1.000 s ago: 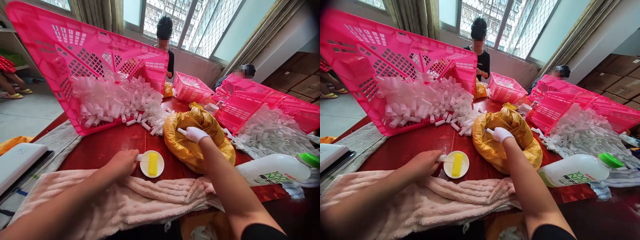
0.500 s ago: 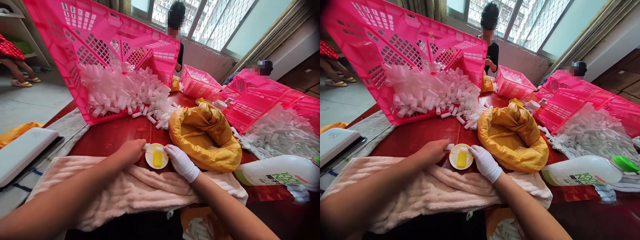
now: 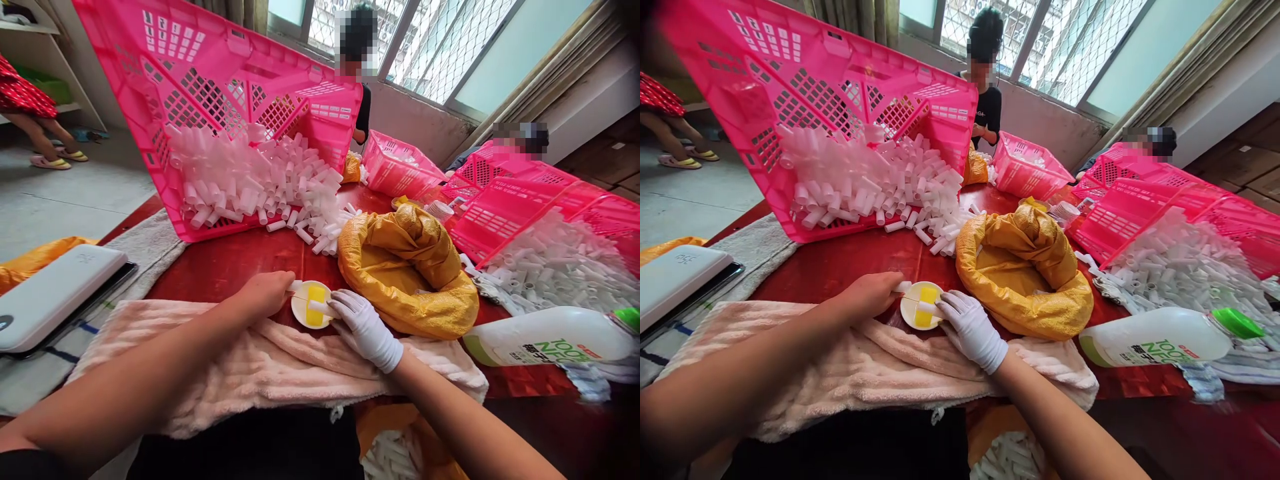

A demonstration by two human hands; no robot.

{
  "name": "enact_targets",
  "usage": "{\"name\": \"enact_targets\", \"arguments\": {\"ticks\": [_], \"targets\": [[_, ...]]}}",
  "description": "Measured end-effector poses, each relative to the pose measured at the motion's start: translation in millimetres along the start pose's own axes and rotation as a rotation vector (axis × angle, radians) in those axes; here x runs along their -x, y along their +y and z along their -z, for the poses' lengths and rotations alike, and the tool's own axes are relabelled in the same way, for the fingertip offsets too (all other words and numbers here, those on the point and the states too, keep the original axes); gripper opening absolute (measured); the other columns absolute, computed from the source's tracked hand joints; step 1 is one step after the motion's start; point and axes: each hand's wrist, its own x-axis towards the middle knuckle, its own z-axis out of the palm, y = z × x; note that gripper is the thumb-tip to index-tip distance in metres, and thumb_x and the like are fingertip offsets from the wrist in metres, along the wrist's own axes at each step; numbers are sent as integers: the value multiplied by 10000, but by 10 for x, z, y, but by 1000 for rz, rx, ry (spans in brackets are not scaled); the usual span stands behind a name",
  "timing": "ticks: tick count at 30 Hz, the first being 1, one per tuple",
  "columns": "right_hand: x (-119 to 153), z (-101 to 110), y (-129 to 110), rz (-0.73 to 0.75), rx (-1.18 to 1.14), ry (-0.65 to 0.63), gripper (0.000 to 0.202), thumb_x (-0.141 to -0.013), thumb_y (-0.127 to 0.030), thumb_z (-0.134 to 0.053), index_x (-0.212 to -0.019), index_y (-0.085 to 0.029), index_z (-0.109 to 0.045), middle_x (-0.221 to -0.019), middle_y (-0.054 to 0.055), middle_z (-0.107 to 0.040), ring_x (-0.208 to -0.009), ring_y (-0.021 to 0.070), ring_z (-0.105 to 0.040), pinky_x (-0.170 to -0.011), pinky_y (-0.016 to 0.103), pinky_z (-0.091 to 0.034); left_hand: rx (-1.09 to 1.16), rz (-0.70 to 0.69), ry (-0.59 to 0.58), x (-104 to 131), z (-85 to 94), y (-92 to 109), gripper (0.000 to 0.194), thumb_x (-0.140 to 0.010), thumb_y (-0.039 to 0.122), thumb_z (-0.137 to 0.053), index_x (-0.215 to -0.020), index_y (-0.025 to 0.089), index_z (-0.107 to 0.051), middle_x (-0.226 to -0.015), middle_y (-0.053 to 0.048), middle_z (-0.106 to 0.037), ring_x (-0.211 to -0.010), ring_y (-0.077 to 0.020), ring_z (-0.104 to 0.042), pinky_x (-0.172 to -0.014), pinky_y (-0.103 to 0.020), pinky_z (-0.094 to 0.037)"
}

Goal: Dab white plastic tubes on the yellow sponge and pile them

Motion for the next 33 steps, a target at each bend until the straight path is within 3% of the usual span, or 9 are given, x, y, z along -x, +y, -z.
{"name": "enact_targets", "arguments": {"ticks": [6,10,12,14,18,25,28,30,33], "targets": [[15,-14,-121,61,69,-70,290,-945,-167,-390,-1089,-175,-642,-1031,136,-673,-855,216,-637,-744,373,-543,-22,3,2,0,16,9,205,-873,268,-403,-960,192,-573,-952,-73,-681,-881,-204,-643,-710,-278,-450],[73,-12,-232,131,-130,-87,236,-931,-203,-448,-1018,-224,-667,-982,83,-677,-843,194,-639,-753,334,-539,-22,-3,13,-1,4,7,225,-873,306,-418,-949,170,-579,-952,-99,-678,-874,-226,-641,-703,-301,-447],[61,-64,-251,-4,-327,93,222,-927,-208,-464,-1030,-231,-658,-1038,90,-666,-942,198,-635,-812,347,-539,-33,-11,35,5,9,9,220,-875,298,-426,-943,163,-586,-962,-104,-671,-882,-224,-633,-727,-307,-446],[2,-140,-245,-271,-566,341,212,-925,-237,-481,-1068,-227,-638,-1110,102,-649,-959,191,-636,-796,347,-554,-49,-39,76,22,30,24,205,-877,285,-445,-953,165,-593,-997,-102,-660,-922,-218,-614,-772,-311,-440],[-187,-218,-226,-686,-937,596,241,-872,-354,-579,-1046,-198,-642,-1010,85,-683,-706,142,-629,-587,284,-555,-3,-131,123,75,82,93,198,-886,301,-479,-982,177,-600,-1009,-88,-654,-968,-214,-589,-817,-313,-433],[-349,-30,-273,-438,-892,552,101,-777,-325,-683,-818,-233,-693,-939,64,-695,-953,214,-630,-907,419,-501,81,-230,68,136,-30,212,265,-906,384,-455,-990,171,-589,-872,-56,-683,-783,-191,-634,-691,-267,-447],[-548,6,-278,-721,-1318,701,176,-771,-380,-679,-810,-214,-638,-704,2,-649,-690,142,-620,-713,334,-542,-37,-201,94,172,-63,326,219,-906,289,-428,-951,158,-597,-853,-86,-686,-788,-217,-640,-717,-306,-458],[-727,11,-272,-932,-1618,821,209,-773,-388,-671,-748,-207,-568,-467,-88,-470,-433,73,-461,-496,225,-464,-87,-181,106,188,-40,420,211,-889,216,-407,-940,154,-602,-838,-102,-682,-798,-237,-640,-726,-333,-463],[-933,20,-280,-969,-1839,840,298,-773,-366,-675,-635,-203,-467,-351,-142,-231,-308,40,-199,-345,164,-266,-56,-119,54,183,53,527,246,-893,270,-397,-968,154,-601,-835,-102,-677,-759,-234,-636,-690,-323,-467]]}}
